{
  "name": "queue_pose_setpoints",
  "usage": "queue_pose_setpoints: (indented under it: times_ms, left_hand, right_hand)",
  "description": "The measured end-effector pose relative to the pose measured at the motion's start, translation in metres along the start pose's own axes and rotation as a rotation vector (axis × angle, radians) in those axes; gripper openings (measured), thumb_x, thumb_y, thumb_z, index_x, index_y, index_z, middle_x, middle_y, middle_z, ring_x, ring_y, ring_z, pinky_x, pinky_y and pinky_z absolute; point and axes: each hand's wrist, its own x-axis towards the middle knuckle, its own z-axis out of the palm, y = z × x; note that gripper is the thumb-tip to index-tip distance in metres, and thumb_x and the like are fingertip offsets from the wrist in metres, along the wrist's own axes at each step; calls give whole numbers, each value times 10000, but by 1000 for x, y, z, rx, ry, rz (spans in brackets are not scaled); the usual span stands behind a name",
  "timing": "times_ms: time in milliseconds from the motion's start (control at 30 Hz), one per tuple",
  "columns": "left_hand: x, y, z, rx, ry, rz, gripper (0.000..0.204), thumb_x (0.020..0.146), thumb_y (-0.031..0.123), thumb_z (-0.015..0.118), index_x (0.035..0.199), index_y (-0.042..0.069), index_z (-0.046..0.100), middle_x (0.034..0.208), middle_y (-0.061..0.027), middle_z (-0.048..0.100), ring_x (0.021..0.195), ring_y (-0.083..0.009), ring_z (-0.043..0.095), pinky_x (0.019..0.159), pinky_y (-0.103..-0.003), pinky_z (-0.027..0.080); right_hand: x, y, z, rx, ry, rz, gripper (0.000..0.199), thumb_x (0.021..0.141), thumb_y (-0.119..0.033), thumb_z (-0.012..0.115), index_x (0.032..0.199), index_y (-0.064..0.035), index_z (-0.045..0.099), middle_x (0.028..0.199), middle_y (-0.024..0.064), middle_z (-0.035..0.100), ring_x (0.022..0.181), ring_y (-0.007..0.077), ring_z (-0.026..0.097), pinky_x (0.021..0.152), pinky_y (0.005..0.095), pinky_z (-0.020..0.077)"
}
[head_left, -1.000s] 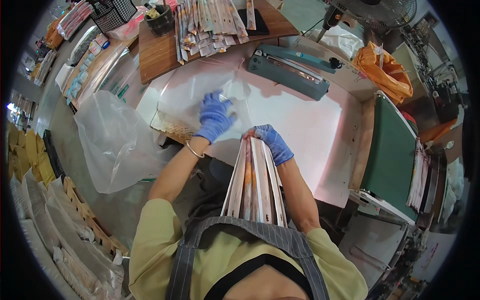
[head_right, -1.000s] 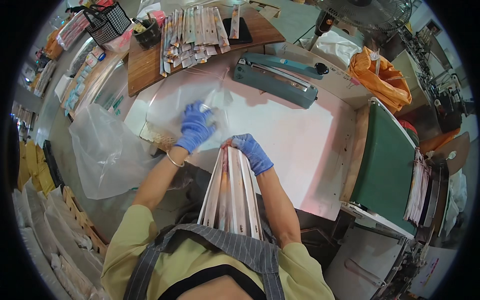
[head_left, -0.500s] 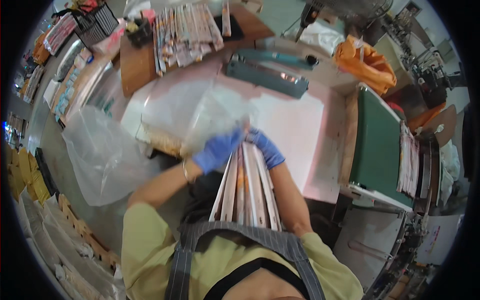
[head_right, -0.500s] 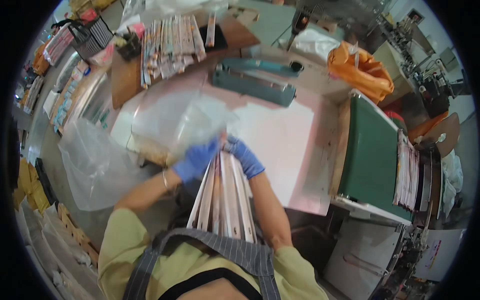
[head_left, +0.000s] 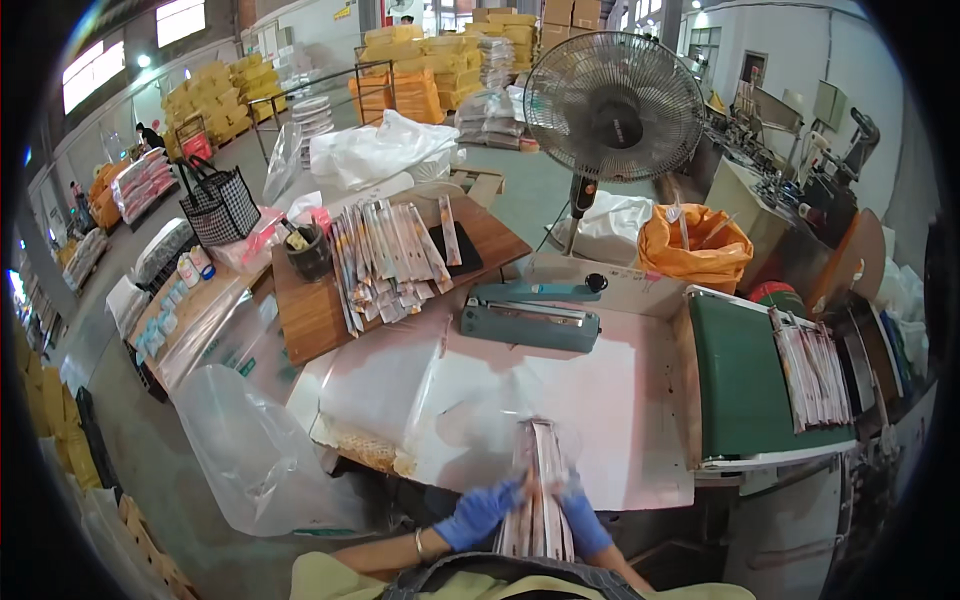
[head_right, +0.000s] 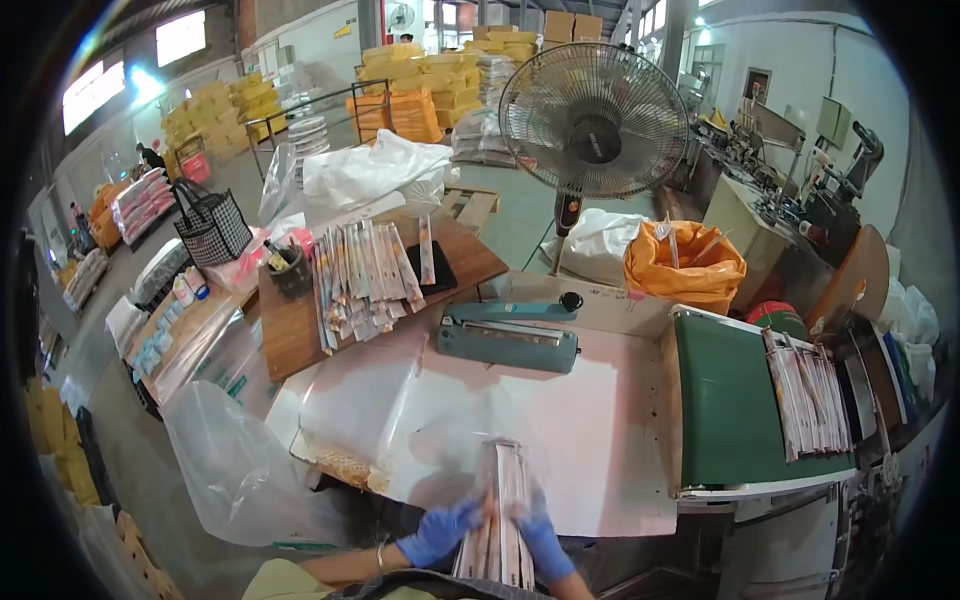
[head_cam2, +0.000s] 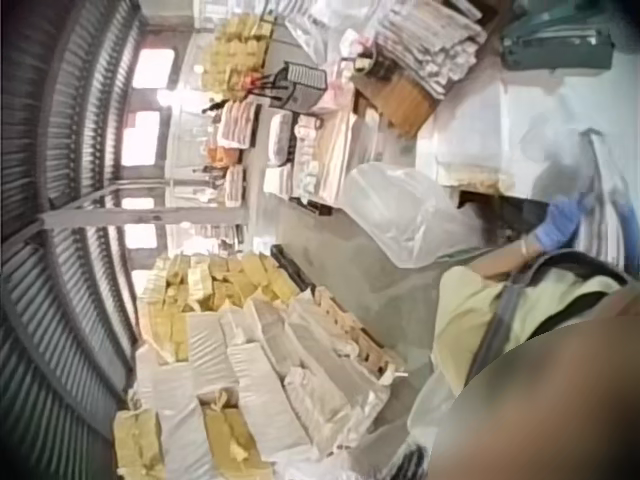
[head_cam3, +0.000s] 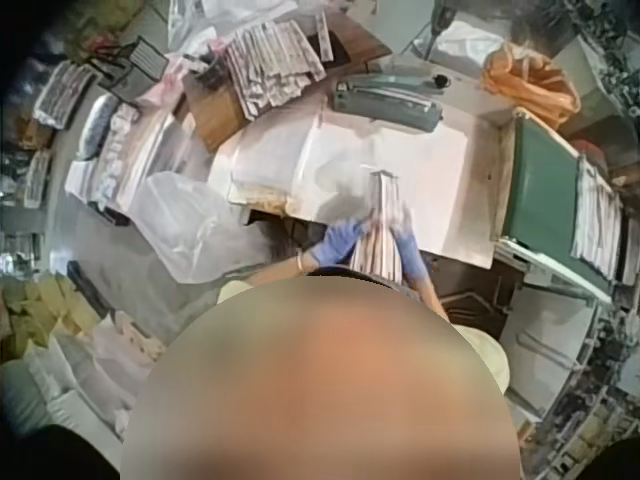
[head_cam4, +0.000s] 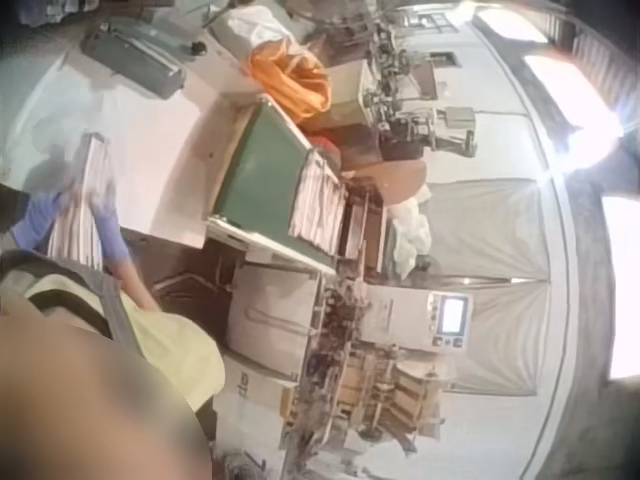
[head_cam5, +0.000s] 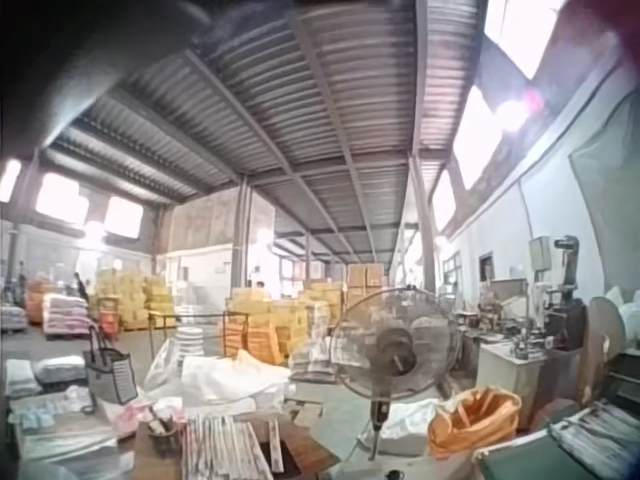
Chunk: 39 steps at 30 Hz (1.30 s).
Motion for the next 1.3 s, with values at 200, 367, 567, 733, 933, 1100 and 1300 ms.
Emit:
queue_pose_setpoints:
  times_ms: [200, 367, 567, 733, 933, 1100, 1300]
  left_hand:
    - [-54, 37, 0, -62, -163, 129, 551, 828, 117, 405, 1345, 216, 245, 1345, -54, 336, 446, -133, 492, 362, -262, 399]
    - [-30, -8, -15, -451, -201, 206, 509, 816, 116, 438, 1308, 140, 307, 1247, -78, 435, 661, -180, 568, 519, -274, 464]
    - [135, -82, -106, -314, -172, -104, 259, 771, 176, 486, 1004, 63, 496, 743, -147, 550, 697, -304, 563, 619, -375, 455]
    - [219, -131, -169, -828, 207, -414, 153, 682, 5, 539, 813, 35, 465, 744, -141, 562, 561, -196, 536, 529, -316, 424]
    - [223, -141, -142, -1217, 61, -411, 92, 728, -59, 474, 753, 13, 525, 700, -56, 594, 492, -60, 538, 440, -180, 450]
    - [216, -72, -137, -1508, 132, -348, 91, 778, -44, 475, 716, -11, 533, 727, -78, 586, 505, -84, 557, 437, -201, 470]
    - [191, -62, -2, -2076, -33, -450, 697, 603, 140, 762, 1189, 48, 395, 1074, -53, 544, 950, -140, 530, 829, -268, 436]
  right_hand:
    - [-42, -84, -46, 736, -36, 1112, 381, 885, -252, 432, 1194, -31, 409, 1176, 143, 456, 1047, 196, 472, 889, 327, 390]
    - [-181, -46, -64, 467, -27, 541, 386, 906, -302, 361, 1160, -23, 444, 969, 108, 564, 850, 198, 543, 766, 315, 429]
    - [143, -165, -158, -450, -246, -166, 141, 740, -99, 523, 865, -36, 506, 741, 164, 508, 643, 344, 497, 528, 399, 412]
    - [273, -217, -209, -433, -105, -325, 81, 706, -97, 593, 710, -39, 536, 665, 120, 500, 577, 279, 508, 505, 345, 422]
    - [282, -187, -210, -688, 49, -201, 111, 672, -86, 617, 735, -41, 537, 678, 130, 533, 614, 280, 514, 576, 344, 429]
    - [272, -189, -143, -799, 222, -453, 158, 667, -110, 622, 802, -62, 554, 613, 50, 508, 656, 267, 541, 586, 335, 431]
    - [294, -165, -159, -462, 214, -416, 90, 726, -96, 582, 790, -52, 536, 655, 116, 526, 548, 288, 531, 501, 353, 411]
